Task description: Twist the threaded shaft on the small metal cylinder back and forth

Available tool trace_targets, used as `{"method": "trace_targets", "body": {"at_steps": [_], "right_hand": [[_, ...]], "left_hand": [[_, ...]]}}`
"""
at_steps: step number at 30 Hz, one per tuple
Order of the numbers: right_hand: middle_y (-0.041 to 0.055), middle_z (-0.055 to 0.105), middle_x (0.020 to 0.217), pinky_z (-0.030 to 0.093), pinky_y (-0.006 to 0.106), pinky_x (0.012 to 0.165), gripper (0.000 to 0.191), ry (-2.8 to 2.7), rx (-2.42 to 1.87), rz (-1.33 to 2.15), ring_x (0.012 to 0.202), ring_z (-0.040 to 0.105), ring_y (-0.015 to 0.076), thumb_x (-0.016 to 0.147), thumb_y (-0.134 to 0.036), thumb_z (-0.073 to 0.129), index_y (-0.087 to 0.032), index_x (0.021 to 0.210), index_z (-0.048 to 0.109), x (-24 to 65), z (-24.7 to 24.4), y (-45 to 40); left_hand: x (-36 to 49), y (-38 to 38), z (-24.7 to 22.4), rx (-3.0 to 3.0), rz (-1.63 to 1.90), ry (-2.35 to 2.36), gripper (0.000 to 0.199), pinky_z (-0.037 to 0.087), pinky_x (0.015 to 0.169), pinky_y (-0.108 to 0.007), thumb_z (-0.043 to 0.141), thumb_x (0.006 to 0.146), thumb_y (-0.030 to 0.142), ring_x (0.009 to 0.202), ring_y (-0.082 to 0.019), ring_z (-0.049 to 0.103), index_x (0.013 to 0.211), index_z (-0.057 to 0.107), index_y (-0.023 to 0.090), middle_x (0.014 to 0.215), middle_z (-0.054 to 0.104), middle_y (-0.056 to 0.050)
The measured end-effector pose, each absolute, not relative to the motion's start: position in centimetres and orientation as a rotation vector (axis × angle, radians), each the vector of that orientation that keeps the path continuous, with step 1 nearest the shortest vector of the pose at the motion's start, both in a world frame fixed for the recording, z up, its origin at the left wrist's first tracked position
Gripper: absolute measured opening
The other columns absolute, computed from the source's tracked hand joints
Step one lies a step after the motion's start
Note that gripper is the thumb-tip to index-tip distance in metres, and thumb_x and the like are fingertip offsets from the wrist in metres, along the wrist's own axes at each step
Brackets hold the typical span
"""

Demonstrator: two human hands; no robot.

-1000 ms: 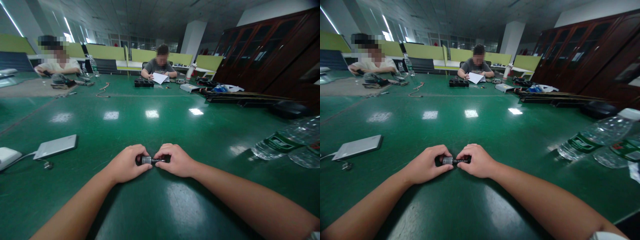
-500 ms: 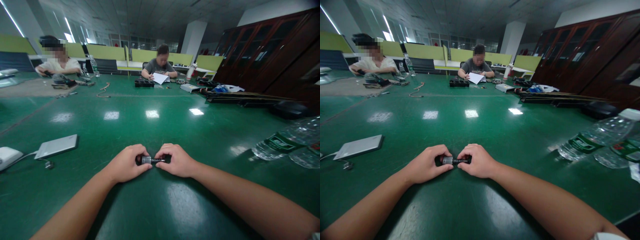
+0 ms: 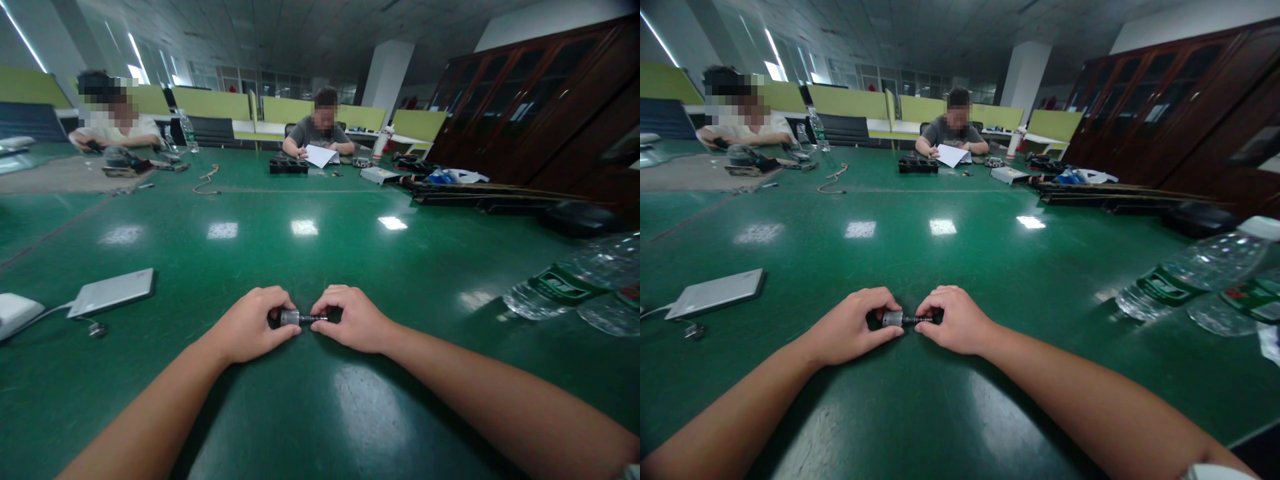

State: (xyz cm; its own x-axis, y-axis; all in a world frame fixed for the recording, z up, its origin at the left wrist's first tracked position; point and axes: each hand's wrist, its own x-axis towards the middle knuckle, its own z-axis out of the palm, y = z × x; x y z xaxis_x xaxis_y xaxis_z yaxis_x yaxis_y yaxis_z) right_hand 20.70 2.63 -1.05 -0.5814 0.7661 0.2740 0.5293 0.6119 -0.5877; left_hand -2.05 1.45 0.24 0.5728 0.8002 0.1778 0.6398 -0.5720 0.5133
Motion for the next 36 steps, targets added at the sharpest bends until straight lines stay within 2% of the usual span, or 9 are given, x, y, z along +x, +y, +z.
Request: {"method": "trace_targets", "body": {"at_steps": [36], "right_hand": [[0.0011,0.068,0.071,0.044,0.029,0.070,0.007,-2.275,-1.084,0.611,0.070,0.060,0.0148,0.071,-0.016,0.076,-0.018,0.077,0.073,20.93,-1.13,2.78]], "left_hand": [[-2.86,1.89,0.06,2.378,0.555,1.173,0.020,0.042,0.067,-0.028,0.070,0.081,0.033,0.074,-0.016,0.057,0.092,0.064,0.017,0.081,0.060,-0.001]]}}
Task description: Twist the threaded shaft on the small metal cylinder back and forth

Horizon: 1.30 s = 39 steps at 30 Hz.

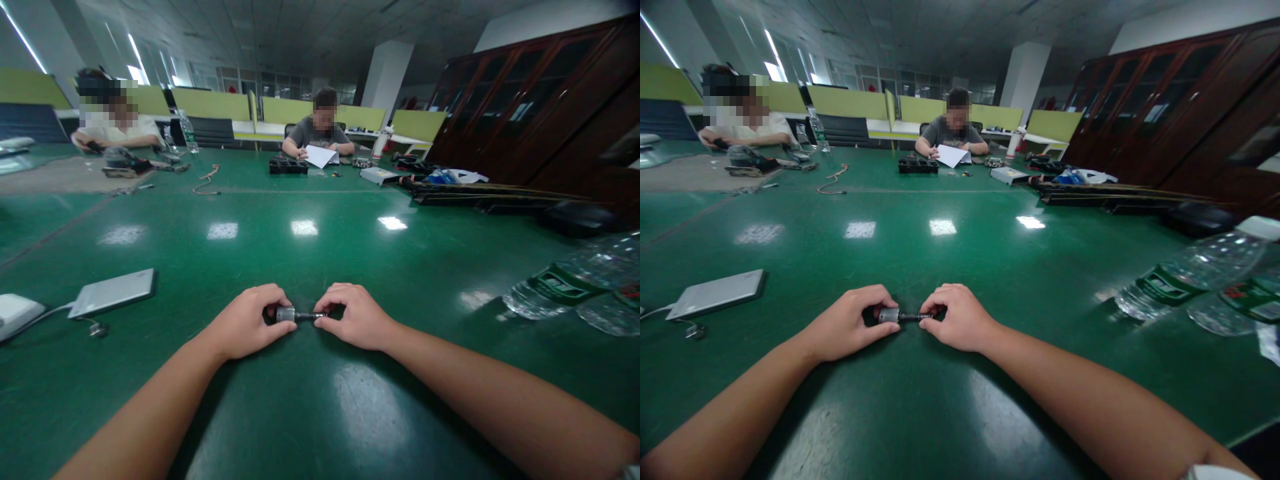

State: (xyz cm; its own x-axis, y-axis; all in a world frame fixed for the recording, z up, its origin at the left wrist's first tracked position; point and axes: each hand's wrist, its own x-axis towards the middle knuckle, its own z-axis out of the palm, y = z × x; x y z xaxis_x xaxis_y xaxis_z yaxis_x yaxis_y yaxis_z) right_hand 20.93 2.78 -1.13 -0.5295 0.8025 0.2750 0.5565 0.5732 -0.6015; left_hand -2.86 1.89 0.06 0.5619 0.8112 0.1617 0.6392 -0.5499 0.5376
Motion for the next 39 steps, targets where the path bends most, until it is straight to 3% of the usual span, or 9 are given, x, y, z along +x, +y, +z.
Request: {"method": "trace_targets", "body": {"at_steps": [39], "right_hand": [[0.0009,0.069,0.075,0.045,0.030,0.072,0.006,-2.208,-1.291,0.526,0.074,0.060,0.0160,0.073,-0.021,0.075,-0.021,0.079,0.074,21.13,-1.22,2.98]], "left_hand": [[-3.58,2.14,0.26,2.338,0.591,1.262,0.019,0.043,0.065,-0.027,0.068,0.081,0.035,0.071,-0.016,0.058,0.088,0.066,0.017,0.079,0.062,-0.001]]}}
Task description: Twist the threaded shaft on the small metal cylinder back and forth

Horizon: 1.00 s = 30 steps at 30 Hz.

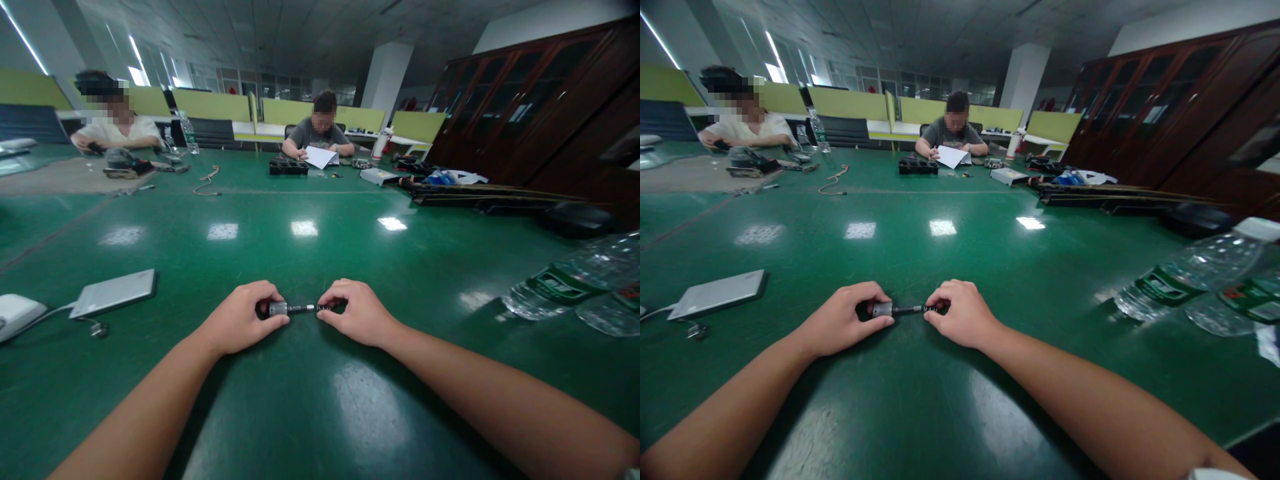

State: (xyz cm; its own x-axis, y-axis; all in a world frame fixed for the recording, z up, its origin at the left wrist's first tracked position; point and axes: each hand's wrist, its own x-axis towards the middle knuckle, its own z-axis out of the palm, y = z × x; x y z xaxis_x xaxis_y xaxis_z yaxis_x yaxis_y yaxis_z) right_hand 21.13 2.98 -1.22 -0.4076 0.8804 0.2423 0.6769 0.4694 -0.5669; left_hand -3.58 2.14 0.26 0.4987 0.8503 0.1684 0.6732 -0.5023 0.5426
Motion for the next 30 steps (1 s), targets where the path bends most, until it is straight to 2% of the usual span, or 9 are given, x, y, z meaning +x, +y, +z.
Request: {"method": "trace_targets", "body": {"at_steps": [7,13,16,20,30], "right_hand": [[0.0017,0.072,0.080,0.046,0.031,0.075,0.009,-2.232,-1.213,0.551,0.078,0.061,0.0166,0.076,-0.021,0.075,-0.022,0.085,0.075,21.1,-1.4,3.2],[0.0015,0.072,0.083,0.047,0.030,0.076,0.023,-2.252,-1.082,0.619,0.079,0.063,0.0154,0.076,-0.015,0.075,-0.022,0.098,0.074,20.7,-1.2,2.6],[0.0018,0.071,0.081,0.046,0.031,0.076,0.022,-2.276,-1.034,0.612,0.079,0.062,0.0161,0.075,-0.016,0.076,-0.021,0.096,0.074,20.6,-1.1,2.3],[0.0018,0.071,0.079,0.045,0.030,0.074,0.019,-2.273,-1.016,0.622,0.076,0.062,0.0157,0.076,-0.017,0.075,-0.022,0.095,0.074,20.5,-1.3,2.3],[0.0032,0.074,0.086,0.045,0.034,0.080,0.016,-2.354,-0.943,0.611,0.082,0.062,0.0181,0.080,-0.021,0.074,-0.022,0.096,0.075,20.6,-1.7,2.6]], "left_hand": [[-3.5,2.0,0.1,2.325,0.612,1.258,0.019,0.044,0.064,-0.026,0.069,0.080,0.035,0.070,-0.016,0.058,0.089,0.066,0.018,0.079,0.062,-0.001],[-2.3,1.5,-0.2,2.329,0.655,1.193,0.020,0.045,0.066,-0.026,0.074,0.076,0.029,0.074,-0.016,0.058,0.091,0.066,0.018,0.083,0.062,-0.002],[-1.8,1.2,-0.2,2.334,0.650,1.145,0.024,0.045,0.068,-0.027,0.074,0.077,0.032,0.076,-0.017,0.059,0.095,0.066,0.018,0.085,0.063,-0.002],[-1.7,1.2,-0.1,2.322,0.637,1.148,0.019,0.045,0.068,-0.027,0.068,0.084,0.032,0.075,-0.016,0.060,0.097,0.067,0.019,0.084,0.065,-0.002],[-1.6,1.3,-0.1,2.334,0.626,1.151,0.021,0.045,0.066,-0.026,0.073,0.078,0.030,0.073,-0.016,0.059,0.095,0.067,0.019,0.082,0.064,-0.001]]}}
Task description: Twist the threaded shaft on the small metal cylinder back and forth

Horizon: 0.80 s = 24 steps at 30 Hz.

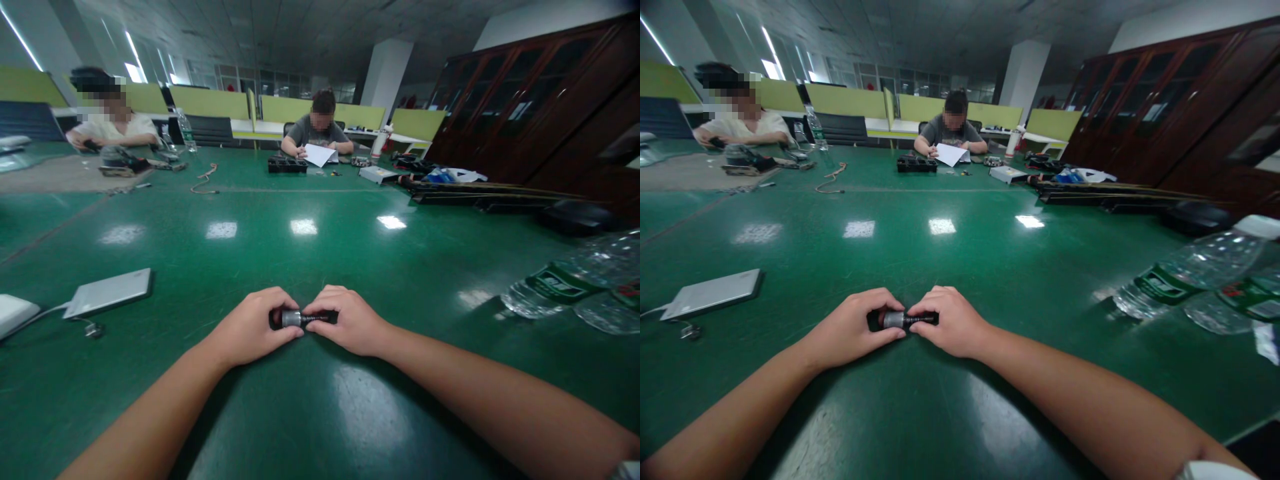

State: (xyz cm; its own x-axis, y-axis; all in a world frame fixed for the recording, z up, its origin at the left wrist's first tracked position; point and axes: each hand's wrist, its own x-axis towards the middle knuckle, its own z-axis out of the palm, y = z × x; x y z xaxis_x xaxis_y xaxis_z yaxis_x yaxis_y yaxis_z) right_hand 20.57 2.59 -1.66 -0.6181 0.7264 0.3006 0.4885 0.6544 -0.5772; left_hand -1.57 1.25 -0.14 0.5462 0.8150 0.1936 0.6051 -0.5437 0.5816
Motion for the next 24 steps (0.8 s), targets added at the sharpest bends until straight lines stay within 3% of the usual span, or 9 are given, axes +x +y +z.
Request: {"method": "trace_targets", "body": {"at_steps": [24], "right_hand": [[0.0030,0.073,0.080,0.045,0.034,0.080,0.013,-2.362,-0.952,0.563,0.078,0.062,0.0178,0.079,-0.020,0.072,-0.022,0.092,0.075,20.61,-1.54,2.52]], "left_hand": [[-1.44,1.24,0.09,2.361,0.622,1.152,0.017,0.043,0.063,-0.026,0.071,0.080,0.032,0.070,-0.016,0.058,0.089,0.066,0.018,0.077,0.061,-0.001]]}}
